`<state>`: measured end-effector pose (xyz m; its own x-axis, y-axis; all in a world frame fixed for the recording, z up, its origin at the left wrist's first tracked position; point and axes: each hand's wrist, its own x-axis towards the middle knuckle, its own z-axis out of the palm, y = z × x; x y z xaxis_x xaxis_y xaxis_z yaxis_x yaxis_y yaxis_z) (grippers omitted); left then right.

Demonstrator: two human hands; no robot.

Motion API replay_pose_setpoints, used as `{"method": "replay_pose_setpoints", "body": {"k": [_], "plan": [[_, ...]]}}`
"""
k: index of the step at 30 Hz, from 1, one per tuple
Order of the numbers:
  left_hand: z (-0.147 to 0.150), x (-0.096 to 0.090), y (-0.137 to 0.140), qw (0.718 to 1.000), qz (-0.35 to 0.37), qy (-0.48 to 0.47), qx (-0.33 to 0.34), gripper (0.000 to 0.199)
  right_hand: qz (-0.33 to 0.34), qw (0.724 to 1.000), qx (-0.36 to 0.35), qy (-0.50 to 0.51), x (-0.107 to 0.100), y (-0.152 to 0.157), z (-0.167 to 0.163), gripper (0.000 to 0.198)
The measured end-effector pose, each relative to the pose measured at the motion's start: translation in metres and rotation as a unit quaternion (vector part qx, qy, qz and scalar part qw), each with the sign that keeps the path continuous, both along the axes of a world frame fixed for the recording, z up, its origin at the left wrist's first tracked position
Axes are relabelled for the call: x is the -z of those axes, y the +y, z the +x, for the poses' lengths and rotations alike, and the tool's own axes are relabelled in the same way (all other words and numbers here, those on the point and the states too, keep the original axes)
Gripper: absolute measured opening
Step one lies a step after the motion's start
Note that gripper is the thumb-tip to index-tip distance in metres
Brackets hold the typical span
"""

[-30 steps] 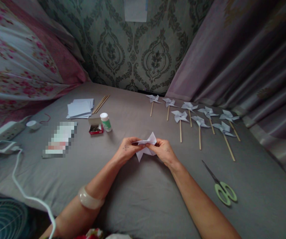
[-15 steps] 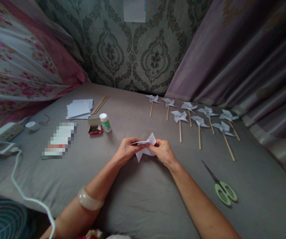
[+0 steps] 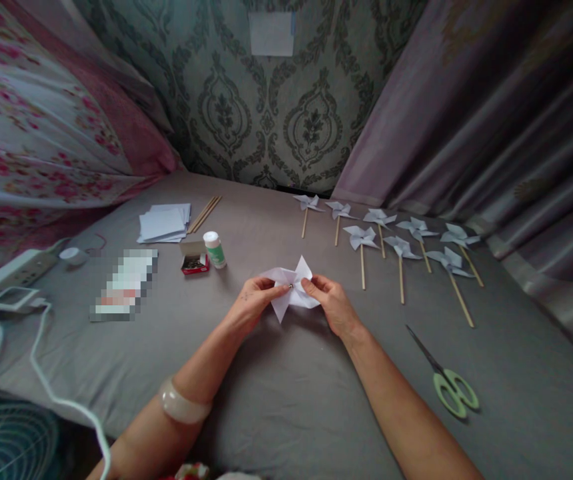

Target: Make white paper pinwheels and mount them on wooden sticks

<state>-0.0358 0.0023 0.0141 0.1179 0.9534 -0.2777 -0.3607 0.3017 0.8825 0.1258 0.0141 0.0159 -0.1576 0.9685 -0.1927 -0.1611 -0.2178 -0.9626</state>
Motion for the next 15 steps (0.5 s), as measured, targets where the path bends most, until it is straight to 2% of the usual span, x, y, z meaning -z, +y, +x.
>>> {"method": "replay_pose_setpoints", "body": {"k": [5,15], "plan": [[0.003,-0.003,-0.004,1.0,0.019,0.01,-0.013,0.037,0.019,1.0,-0.012,0.011,0.005,-0.005,-0.007,0.041],[0.005,0.002,-0.008,0.999,0.03,-0.007,-0.042,0.044,0.011,0.998,-0.015,0.056,0.016,-0.005,-0.008,0.038]]}}
